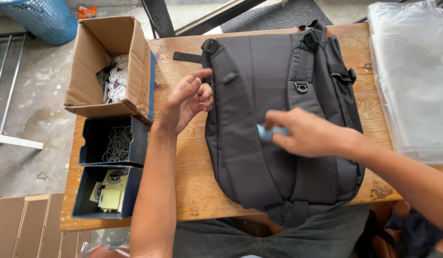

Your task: The person cleans a backpack by brushing the front pockets, leather top, and back padding with a small brush.

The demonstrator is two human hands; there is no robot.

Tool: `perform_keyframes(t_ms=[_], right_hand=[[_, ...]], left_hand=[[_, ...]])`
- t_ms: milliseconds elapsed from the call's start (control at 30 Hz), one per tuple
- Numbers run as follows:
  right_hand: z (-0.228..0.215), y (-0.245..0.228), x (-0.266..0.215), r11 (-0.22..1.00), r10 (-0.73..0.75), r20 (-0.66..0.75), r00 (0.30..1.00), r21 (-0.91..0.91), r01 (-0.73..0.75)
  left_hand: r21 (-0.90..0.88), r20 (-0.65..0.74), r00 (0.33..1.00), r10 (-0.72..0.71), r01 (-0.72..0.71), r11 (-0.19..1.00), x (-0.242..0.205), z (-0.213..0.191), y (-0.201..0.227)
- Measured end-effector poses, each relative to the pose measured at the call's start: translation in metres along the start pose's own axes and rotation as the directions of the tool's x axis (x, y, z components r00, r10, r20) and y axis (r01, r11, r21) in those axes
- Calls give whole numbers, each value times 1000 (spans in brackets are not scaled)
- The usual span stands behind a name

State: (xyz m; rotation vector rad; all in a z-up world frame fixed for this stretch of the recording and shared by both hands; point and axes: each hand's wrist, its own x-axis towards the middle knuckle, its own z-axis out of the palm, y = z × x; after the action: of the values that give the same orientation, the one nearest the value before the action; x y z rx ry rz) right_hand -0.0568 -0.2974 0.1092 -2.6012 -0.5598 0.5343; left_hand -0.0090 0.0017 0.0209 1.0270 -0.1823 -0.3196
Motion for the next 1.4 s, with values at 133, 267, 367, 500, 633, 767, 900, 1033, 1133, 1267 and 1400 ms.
perform_keyframes(t_ms=[133, 267, 367, 500, 633, 767, 900, 1033, 1133, 1267, 1400], right_hand=[[4, -31, -2, 955, -241, 333, 912, 248, 162], [12, -26, 23, 892, -361, 598, 716, 445, 78], [21, -14, 28, 907, -226, 683, 695, 407, -104], [-43, -56, -10, 998, -62, 458, 887, 46, 46], [-54, -62, -34, 993, 86, 3, 996, -81, -85], [-11, -34, -19, 976, -208, -158, 965, -96, 195], [33, -16, -28, 953, -292, -112, 950, 57, 299], [33, -40, -72, 935, -333, 325, 885, 237, 264], [22, -45, -78, 919, -370, 410, 834, 295, 263], [17, -23, -60, 946, -252, -147, 957, 173, 275], [38, -19, -62, 956, -275, -50, 960, 94, 279]], left_hand=[[-27, 162, 982, 98, -95, 995, -7, 20, 12], [230, 184, 973, 137, -178, 957, -3, 25, -4], [462, 217, 964, 152, -239, 854, -4, 32, -4], [633, 184, 959, 216, -284, 720, -4, 39, -7], [906, 284, 910, 302, -357, 226, -2, 45, -15], [955, 265, 924, 277, -290, 56, 3, 34, -26], [968, 218, 928, 302, -245, 52, 9, 23, -37], [969, 192, 937, 291, -227, 94, 11, 22, -43], [967, 190, 938, 290, -229, 107, 12, 20, -45], [968, 188, 939, 287, -227, 111, 10, 20, -46], [965, 189, 939, 287, -232, 124, 10, 20, -43]])
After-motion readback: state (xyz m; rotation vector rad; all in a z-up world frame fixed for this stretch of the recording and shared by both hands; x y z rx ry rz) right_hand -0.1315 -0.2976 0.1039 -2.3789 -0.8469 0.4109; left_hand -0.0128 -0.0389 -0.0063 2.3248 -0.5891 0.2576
